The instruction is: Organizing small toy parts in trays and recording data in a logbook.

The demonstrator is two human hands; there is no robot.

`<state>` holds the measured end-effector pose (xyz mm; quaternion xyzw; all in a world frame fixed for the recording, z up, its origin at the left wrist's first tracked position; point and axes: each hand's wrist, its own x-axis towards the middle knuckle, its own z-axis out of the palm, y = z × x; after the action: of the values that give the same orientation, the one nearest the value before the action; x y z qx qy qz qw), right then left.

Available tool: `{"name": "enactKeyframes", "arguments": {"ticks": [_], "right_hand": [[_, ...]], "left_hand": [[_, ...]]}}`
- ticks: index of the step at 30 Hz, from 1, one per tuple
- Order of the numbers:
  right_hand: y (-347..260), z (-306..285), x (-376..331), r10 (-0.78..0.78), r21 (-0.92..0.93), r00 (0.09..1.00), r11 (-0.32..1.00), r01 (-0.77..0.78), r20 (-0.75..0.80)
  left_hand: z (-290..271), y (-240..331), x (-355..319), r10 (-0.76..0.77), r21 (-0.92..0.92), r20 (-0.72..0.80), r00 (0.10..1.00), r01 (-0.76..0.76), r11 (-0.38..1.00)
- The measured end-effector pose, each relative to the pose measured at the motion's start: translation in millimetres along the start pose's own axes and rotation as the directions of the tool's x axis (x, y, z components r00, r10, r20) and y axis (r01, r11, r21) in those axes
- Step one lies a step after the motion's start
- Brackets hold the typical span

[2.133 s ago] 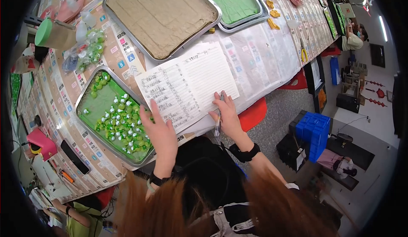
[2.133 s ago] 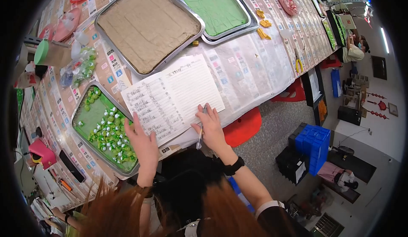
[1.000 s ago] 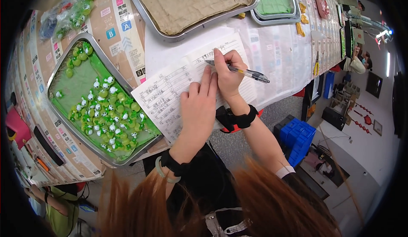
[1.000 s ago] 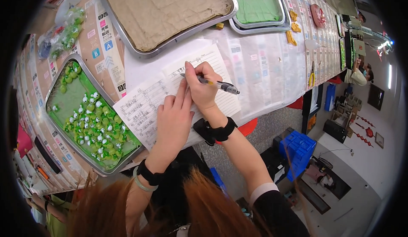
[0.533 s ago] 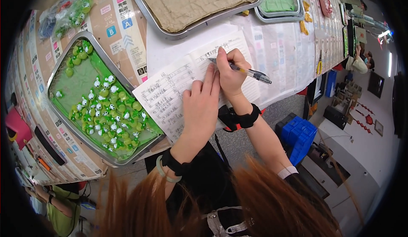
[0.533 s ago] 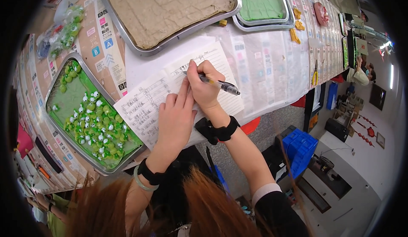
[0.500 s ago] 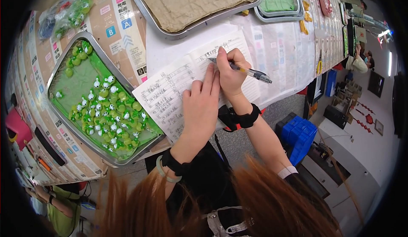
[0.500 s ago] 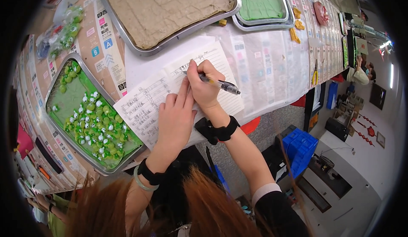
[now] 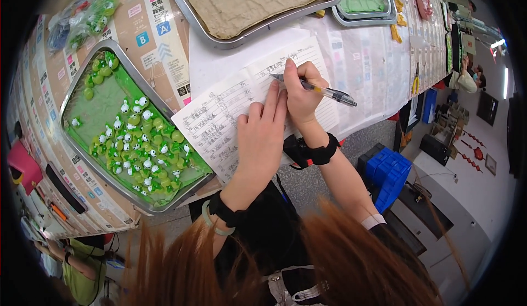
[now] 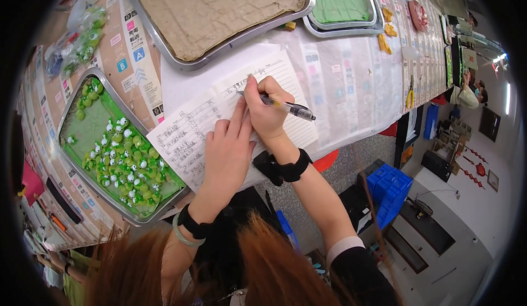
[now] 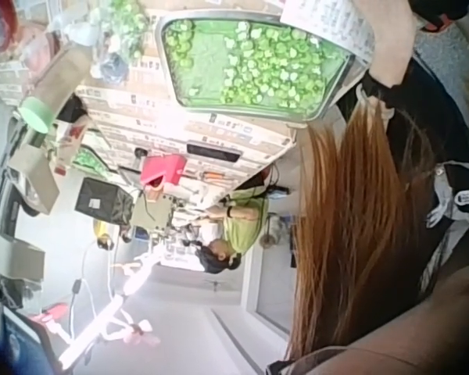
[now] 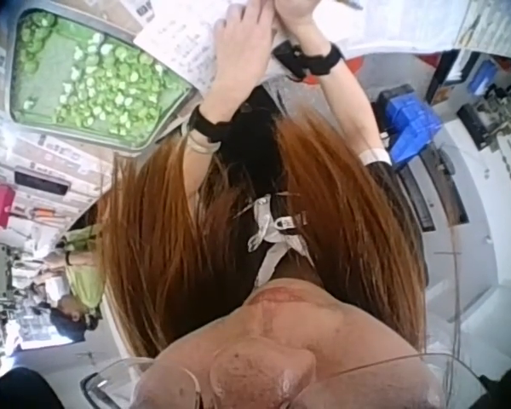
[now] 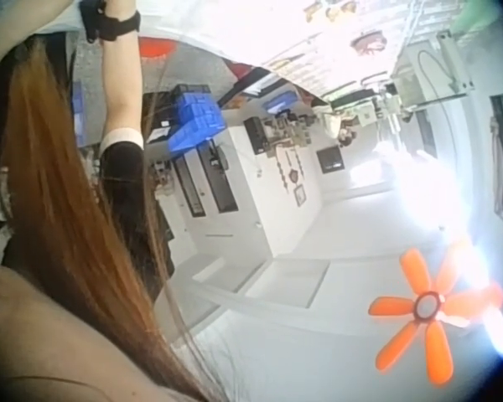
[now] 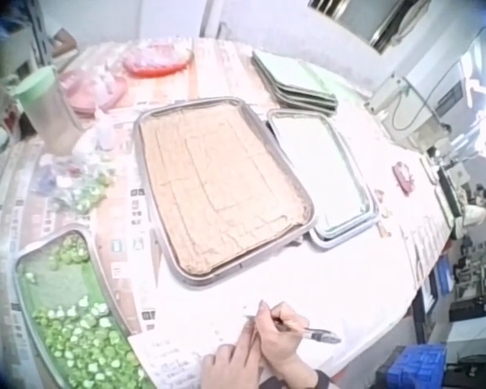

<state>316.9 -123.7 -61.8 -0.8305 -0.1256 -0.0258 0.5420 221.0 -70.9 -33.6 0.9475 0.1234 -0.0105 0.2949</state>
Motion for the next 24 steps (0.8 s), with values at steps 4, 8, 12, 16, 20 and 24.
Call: {"name": "enactKeyframes", "arguments": {"ticks": [4,8,12,16,20,24], "right_hand": [[0.5,-2.6,0.9,-0.006,0.007,1.000,1.000,0.006,0.007],[-0.3,0.5,0.1,-0.016,0.006,1.000,1.000,0.016,-0.001],[-1.0,0.8,1.4,-0.004,-0.023,0.999,1.000,0.003,-0.039],[-0.2,-0.2,0.9,-0.026,-0.056,0.999,0.998,0.024,-0.039],[-1.3,1.6,0.5,-0.007,-0.035,1.000,0.999,0.006,-0.031],[-0.5,0.8,1.0,-0.004,-0.020,0.999,1.000,0.003,-0.044]], "left_hand": [[0.0,0.6,0.5,-0.002,-0.011,0.046,0.999,0.002,1.000],[1.8,-0.4,0.3,-0.005,-0.007,0.045,0.999,0.006,1.000],[-0.1,-0.8,0.2,0.002,-0.015,0.051,0.999,-0.001,1.000],[-1.4,-0.2,0.8,0.005,-0.023,0.052,0.999,-0.004,1.000],[-1.3,-0.8,0.9,0.003,-0.027,0.061,0.998,-0.002,1.000],[-1.2,-1.8,0.3,-0.003,-0.040,0.058,0.998,0.005,0.999]]}}
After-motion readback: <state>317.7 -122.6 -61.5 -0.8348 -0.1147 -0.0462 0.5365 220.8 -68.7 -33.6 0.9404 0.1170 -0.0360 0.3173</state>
